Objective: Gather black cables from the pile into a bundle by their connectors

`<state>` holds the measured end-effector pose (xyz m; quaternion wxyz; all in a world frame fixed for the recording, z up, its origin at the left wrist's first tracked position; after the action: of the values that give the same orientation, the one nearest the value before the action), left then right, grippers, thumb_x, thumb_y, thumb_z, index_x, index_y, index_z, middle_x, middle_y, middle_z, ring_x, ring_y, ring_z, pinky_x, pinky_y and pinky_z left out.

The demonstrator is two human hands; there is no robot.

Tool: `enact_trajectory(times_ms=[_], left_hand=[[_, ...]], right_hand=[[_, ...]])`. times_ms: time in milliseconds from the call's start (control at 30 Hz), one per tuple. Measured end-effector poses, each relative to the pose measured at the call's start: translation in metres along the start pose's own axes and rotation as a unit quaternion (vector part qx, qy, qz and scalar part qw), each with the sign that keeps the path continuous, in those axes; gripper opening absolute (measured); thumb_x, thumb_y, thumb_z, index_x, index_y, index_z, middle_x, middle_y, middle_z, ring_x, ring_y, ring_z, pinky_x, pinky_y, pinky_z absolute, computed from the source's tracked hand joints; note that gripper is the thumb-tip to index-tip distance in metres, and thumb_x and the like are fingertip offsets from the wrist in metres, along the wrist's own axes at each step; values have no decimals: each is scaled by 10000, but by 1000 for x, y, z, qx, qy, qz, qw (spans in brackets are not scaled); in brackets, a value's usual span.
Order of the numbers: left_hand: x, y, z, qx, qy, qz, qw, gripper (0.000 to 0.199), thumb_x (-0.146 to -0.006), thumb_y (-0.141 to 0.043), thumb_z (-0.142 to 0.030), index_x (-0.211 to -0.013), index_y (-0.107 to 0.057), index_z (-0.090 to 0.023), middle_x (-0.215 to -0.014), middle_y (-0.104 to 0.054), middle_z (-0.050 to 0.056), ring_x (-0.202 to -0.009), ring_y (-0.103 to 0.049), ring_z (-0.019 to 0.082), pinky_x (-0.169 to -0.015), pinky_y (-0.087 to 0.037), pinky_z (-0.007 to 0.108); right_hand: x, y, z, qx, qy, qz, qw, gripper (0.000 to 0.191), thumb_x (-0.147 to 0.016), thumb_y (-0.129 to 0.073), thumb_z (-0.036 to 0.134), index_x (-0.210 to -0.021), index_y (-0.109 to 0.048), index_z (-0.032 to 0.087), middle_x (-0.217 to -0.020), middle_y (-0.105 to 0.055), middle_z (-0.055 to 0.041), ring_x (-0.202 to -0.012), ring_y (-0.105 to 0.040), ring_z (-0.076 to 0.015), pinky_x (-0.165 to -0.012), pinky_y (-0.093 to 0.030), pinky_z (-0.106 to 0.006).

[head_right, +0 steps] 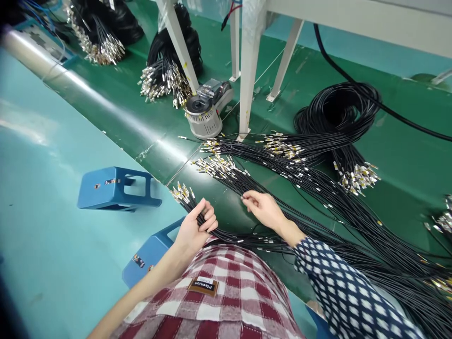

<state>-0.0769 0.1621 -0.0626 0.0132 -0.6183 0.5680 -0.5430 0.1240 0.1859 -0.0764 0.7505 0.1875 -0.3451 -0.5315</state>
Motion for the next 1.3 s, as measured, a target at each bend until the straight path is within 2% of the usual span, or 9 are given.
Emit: enact_trajectory(times_ms=[100,233,533,667,767,833,1100,1200,1300], left_hand=[[0,-8,-2,-19,-30,12,999,236,-828,-691,-300,-996,-600,-161,-623,-473,-65,-362,-222,-1,-415,-234,180],[-1,-19,-4,-54,-46,22,997,286,-803,-720,-266,-1043,-612,-154,-656,-521,-47,-370,-231,-8,-422,-237,186],[5,-42,2,-157,-46,37,986,225,-720,-789,-263,-812,-692,-82,-610,-528,-23,-376,-257,-17,-421,-185,204],[11,-43,8,-198,8,43,979,233,-679,-811,-225,-840,-706,-92,-573,-519,-26,-381,-273,-6,-421,-164,203],[10,-41,-1,-156,-34,44,986,262,-733,-773,-245,-958,-718,-123,-613,-531,-32,-381,-266,-13,-437,-207,201],[6,-39,-6,-140,-49,32,988,218,-742,-768,-254,-895,-723,-105,-608,-527,-30,-379,-258,-19,-439,-219,202],[4,-41,2,-184,-13,57,981,293,-687,-802,-217,-934,-725,-80,-573,-506,-36,-384,-262,-14,-432,-204,204],[5,-43,9,-230,24,65,971,274,-635,-821,-160,-876,-728,-65,-580,-525,-22,-389,-301,-8,-426,-197,208],[1,-42,7,-234,5,49,971,184,-621,-825,-154,-721,-695,-71,-624,-601,29,-394,-337,-2,-421,-214,214]], right_hand=[[40,4,0,-189,-15,87,978,348,-914,-520,472,-986,-645,155,-613,-623,2,-573,-571,-130,-593,-452,-249],[77,6,-3,-348,-45,108,930,388,-861,-594,549,-910,-610,164,-568,-572,15,-540,-507,-116,-599,-426,-266],[81,-1,5,-383,-40,107,917,377,-873,-592,550,-912,-605,175,-583,-548,14,-575,-496,-124,-630,-412,-287],[78,-1,6,-393,-28,108,913,373,-873,-599,540,-932,-599,172,-587,-539,20,-564,-475,-116,-592,-385,-271],[81,1,3,-399,-39,122,908,359,-877,-604,524,-929,-596,168,-583,-530,25,-558,-467,-108,-588,-377,-263],[83,3,1,-401,-45,144,904,355,-877,-609,515,-921,-601,163,-578,-527,26,-549,-461,-102,-582,-369,-257],[77,5,1,-426,-40,179,886,375,-863,-624,528,-885,-595,155,-565,-520,32,-515,-433,-87,-555,-335,-251],[73,2,1,-423,-36,178,887,389,-860,-621,543,-889,-585,157,-555,-507,39,-512,-416,-87,-540,-316,-248],[73,2,1,-420,-34,183,888,390,-860,-621,547,-883,-584,159,-554,-497,42,-514,-413,-87,-544,-327,-250]])
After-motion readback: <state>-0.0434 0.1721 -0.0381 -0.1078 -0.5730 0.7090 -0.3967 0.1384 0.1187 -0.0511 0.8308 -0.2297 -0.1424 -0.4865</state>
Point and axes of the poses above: each hand's wrist, its own x-axis away from the middle knuckle, its own y-axis out of the back of the hand, z = x × y, the point moved 4 cm from there along -x, towards the middle knuckle
